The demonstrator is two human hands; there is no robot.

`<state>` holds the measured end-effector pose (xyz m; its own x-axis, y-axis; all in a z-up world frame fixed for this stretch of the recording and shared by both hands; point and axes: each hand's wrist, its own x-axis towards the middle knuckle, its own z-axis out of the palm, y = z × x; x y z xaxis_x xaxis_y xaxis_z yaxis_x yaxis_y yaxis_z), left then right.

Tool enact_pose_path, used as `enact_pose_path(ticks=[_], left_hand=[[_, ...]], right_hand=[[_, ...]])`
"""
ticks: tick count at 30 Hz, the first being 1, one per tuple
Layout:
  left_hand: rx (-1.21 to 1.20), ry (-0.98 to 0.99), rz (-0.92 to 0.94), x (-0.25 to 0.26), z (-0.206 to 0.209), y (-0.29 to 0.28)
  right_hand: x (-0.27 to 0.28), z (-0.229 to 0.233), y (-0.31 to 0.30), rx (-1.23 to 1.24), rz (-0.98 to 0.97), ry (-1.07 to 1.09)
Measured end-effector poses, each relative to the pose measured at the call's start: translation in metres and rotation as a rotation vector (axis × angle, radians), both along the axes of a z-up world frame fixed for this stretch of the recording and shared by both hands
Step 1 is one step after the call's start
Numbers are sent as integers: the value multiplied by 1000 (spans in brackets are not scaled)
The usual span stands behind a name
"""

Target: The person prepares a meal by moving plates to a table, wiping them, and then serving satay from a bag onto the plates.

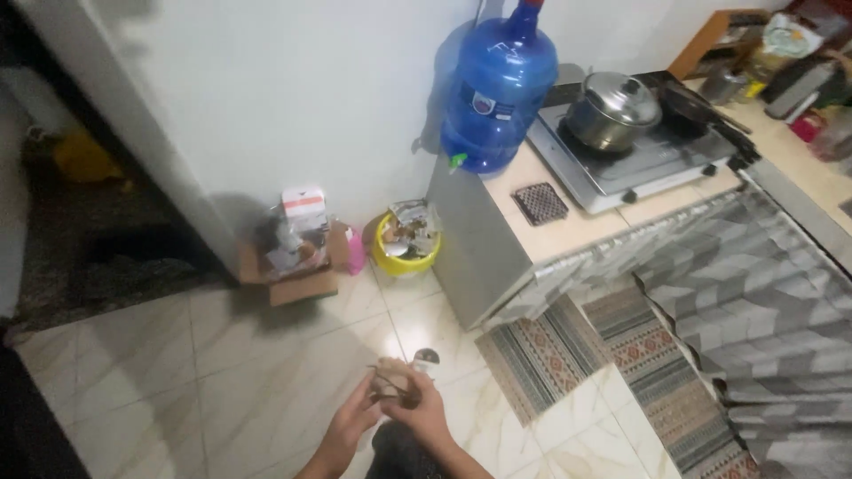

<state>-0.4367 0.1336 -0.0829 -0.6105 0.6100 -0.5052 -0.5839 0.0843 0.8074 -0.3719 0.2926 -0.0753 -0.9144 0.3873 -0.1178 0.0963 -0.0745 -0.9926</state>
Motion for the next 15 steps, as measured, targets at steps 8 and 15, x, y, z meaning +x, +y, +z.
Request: enact_pose_path(ticks=[8,15], left_hand=[[-580,-55,-2,-158,-139,132],[-994,186,-246,-209,-317,141]], right_hand=[[-205,-127,206,-130,-161,-540],[-404,-252,388,411,-176,-744]])
